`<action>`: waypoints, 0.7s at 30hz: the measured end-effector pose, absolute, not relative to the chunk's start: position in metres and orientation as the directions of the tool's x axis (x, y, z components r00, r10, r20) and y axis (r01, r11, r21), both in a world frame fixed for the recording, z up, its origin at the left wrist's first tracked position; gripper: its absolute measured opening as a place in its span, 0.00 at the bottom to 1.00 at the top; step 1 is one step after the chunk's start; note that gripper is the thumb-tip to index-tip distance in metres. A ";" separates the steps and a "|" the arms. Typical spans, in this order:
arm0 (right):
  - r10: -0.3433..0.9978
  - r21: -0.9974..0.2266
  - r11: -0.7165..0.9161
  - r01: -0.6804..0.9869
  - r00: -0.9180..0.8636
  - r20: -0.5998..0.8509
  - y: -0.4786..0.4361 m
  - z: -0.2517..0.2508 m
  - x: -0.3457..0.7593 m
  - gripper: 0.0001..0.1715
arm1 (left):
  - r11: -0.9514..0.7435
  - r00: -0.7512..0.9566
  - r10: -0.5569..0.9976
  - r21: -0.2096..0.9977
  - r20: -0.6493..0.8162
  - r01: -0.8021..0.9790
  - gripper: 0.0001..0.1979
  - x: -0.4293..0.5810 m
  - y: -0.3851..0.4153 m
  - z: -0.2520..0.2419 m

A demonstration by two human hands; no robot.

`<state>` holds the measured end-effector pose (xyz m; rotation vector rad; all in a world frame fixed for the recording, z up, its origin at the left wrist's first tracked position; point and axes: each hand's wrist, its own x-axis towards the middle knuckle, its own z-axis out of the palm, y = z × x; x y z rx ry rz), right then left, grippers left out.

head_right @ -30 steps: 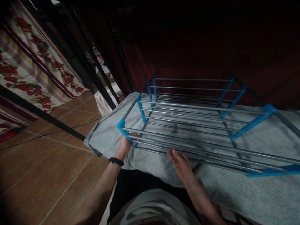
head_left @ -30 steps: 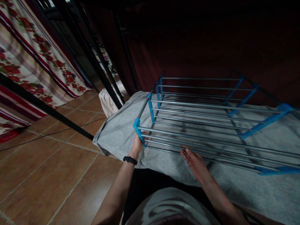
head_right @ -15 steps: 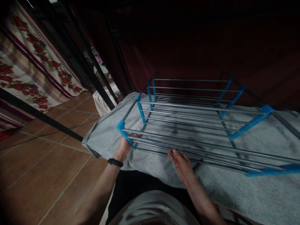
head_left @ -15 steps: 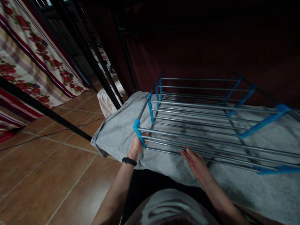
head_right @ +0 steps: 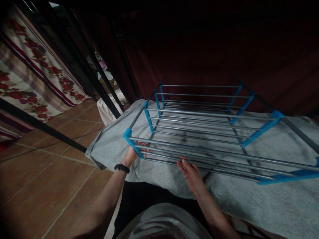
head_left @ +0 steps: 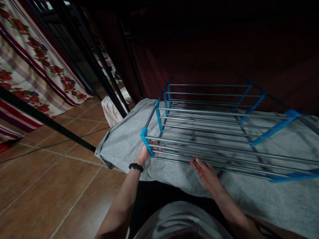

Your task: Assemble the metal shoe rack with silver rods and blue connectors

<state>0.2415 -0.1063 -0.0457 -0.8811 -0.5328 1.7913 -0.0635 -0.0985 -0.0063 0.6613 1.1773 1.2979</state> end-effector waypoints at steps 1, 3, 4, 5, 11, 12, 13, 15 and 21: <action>0.925 -0.706 -0.377 -0.600 -0.209 -0.317 -0.106 -0.046 0.242 0.11 | 0.226 -0.123 0.948 0.896 -0.292 -0.383 0.30 -0.063 -0.099 -0.005; 0.927 -0.708 -0.374 -0.599 -0.209 -0.312 -0.107 -0.046 0.242 0.11 | 0.245 -0.099 0.947 0.886 -0.306 -0.393 0.32 -0.062 -0.099 -0.003; 0.928 -0.710 -0.370 -0.599 -0.206 -0.310 -0.107 -0.047 0.243 0.11 | 0.258 -0.086 0.945 0.883 -0.314 -0.392 0.33 -0.062 -0.099 -0.002; 0.930 -0.712 -0.366 -0.600 -0.203 -0.308 -0.107 -0.047 0.243 0.11 | 0.269 -0.076 0.944 0.882 -0.321 -0.387 0.34 -0.061 -0.099 0.000; 0.932 -0.718 -0.359 -0.596 -0.189 -0.309 -0.108 -0.047 0.242 0.11 | 0.257 -0.091 0.948 0.904 -0.304 -0.341 0.33 -0.058 -0.100 0.004; 0.933 -0.716 -0.357 -0.599 -0.185 -0.310 -0.108 -0.048 0.242 0.11 | 0.249 -0.103 0.949 0.908 -0.298 -0.336 0.33 -0.057 -0.100 0.004; 0.933 -0.714 -0.355 -0.604 -0.181 -0.311 -0.108 -0.048 0.241 0.12 | 0.239 -0.118 0.949 0.912 -0.292 -0.332 0.33 -0.057 -0.100 0.003; 0.934 -0.709 -0.352 -0.611 -0.178 -0.311 -0.107 -0.048 0.240 0.12 | 0.220 -0.140 0.951 0.920 -0.277 -0.325 0.33 -0.056 -0.101 0.001; 0.935 -0.702 -0.346 -0.622 -0.164 -0.315 -0.107 -0.049 0.239 0.11 | 0.260 -0.024 0.961 0.932 -0.275 -0.253 0.32 -0.064 -0.097 -0.003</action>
